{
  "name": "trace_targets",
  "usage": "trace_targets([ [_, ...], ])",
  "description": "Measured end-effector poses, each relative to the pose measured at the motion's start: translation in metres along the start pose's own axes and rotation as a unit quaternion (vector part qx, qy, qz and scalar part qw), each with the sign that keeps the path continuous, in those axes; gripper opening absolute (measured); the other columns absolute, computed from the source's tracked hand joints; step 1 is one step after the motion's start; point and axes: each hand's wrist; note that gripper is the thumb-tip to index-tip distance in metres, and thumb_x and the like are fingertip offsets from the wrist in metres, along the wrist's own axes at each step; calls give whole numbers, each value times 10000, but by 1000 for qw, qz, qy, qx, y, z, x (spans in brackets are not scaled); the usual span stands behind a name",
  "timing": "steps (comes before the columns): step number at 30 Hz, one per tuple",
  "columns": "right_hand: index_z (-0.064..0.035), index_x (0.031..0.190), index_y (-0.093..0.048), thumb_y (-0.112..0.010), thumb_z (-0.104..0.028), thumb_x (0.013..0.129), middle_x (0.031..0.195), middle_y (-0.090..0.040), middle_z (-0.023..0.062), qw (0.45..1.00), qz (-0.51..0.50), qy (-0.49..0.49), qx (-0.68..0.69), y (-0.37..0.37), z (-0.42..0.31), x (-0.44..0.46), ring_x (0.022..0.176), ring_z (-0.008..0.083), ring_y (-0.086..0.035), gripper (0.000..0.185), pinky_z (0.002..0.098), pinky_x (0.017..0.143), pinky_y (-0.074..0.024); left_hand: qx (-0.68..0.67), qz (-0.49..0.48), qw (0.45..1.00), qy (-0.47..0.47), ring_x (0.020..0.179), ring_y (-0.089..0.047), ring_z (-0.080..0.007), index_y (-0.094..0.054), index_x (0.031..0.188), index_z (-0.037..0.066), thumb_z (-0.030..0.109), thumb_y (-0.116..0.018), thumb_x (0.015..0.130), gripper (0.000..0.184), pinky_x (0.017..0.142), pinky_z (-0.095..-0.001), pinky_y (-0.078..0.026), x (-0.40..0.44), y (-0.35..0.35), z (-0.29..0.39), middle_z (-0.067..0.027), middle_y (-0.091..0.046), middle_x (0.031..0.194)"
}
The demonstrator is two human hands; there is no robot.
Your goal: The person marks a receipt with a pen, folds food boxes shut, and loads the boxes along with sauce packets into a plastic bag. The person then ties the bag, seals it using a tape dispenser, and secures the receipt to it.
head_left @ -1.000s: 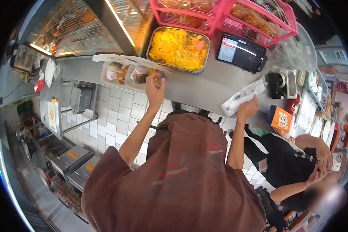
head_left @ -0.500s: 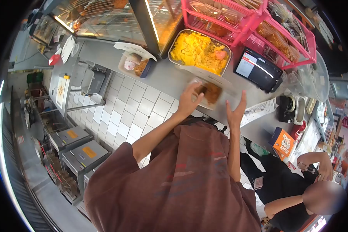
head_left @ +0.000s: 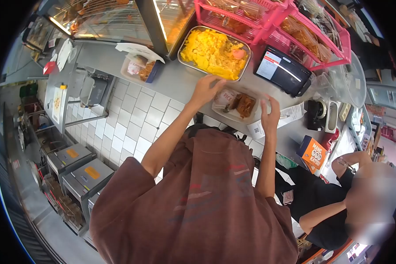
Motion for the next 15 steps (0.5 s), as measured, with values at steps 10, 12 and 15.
trace_targets([
  [10,61,1385,-525,-618,-282,985,1316,-618,224,933,-28,-154,325,-71,40,-42,1167,278,-622,535,364,1014,-460,-91,-47,987,127,1109,-661,-302,-526,1378,-46,331,-677,948,591,916,-354,-527,-63,-49,-54,-263,-630,1272],
  [12,62,1332,-577,-643,-340,970,1188,-676,191,928,-57,-251,269,-49,39,-31,1091,247,-651,545,343,969,-483,-126,-49,983,128,1038,-692,-258,-575,1333,-67,373,-677,948,593,872,-333,-540,-50,-36,-52,-235,-684,1182],
  [15,57,1178,-687,-679,-492,921,973,-730,151,918,-81,-341,187,-16,30,-11,933,216,-695,606,321,813,-533,-81,-111,947,290,894,-716,-186,-695,1152,-77,459,-665,947,575,817,-306,-546,-20,0,-10,-159,-742,998],
])
Point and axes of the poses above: each hand's wrist, its own x-axis towards the middle knuckle, its own y-axis out of the back of the hand, z = x × y
